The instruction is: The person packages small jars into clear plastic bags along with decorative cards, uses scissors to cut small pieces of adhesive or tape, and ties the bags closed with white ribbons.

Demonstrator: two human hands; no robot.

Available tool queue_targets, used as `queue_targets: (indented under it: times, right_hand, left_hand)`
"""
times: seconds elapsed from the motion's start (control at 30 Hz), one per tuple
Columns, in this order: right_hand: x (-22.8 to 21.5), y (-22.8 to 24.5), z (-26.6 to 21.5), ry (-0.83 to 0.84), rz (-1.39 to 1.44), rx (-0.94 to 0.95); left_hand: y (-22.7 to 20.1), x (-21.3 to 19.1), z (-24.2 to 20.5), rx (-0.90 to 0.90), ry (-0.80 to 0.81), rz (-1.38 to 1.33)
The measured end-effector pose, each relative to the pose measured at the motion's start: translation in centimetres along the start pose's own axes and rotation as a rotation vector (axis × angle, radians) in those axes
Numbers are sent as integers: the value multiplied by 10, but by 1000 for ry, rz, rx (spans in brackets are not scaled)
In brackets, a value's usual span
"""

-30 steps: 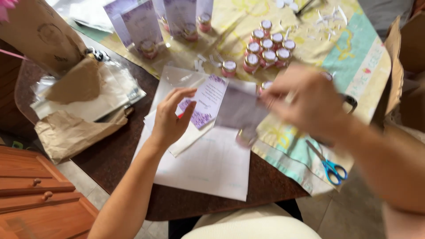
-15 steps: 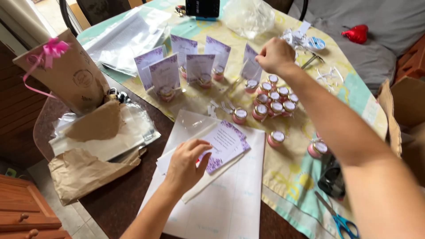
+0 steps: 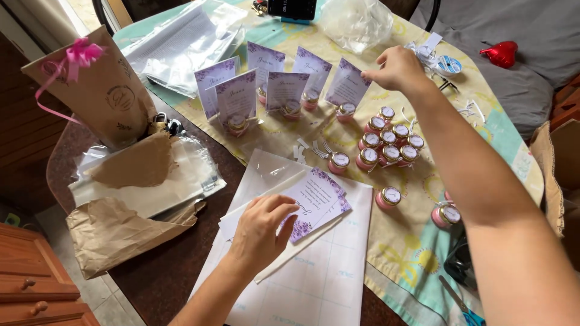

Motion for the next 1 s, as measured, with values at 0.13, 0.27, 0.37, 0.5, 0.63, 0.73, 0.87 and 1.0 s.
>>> queue_targets:
  times: [0.13,0.27,0.37,0.5,0.63,0.73,0.87,1.0]
  right_hand:
    - [-32,2,-90,-51,34,-160]
    - [-51,4,-232,-10,215,-524]
    - [-41,-9,-330,141,379,-521]
    - [13,-52,-411,318,495,-371]
    - [51,-59,-439,345,586,-245]
    - [67,-70,-443,306,622,-130]
    - [65,-69,-422,219,556,-232]
    - [53,-41,-375,91,383,-552]
  left_hand:
    - [6,0,-1,-13,-15,-10]
    - [16,2,-4,-88,-9,88]
    - [23,22,-13,-158,123,157]
    - [34,51,-24,-295,331,281]
    - [28,49,-20,-310,353,304]
    - [27,51,-18,-283,334,286]
    - [32,52,-18,-220,349,333]
    - [27,34,-12,-230,464,289]
Point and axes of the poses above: each hand's wrist, its own z-axis towards the middle knuckle, its own x-axis out of the palm, y = z × x, the point moved 5 cm from there along z, towards the middle knuckle, and after that the axes turned 7 degrees about z, right-handed, at the moved point
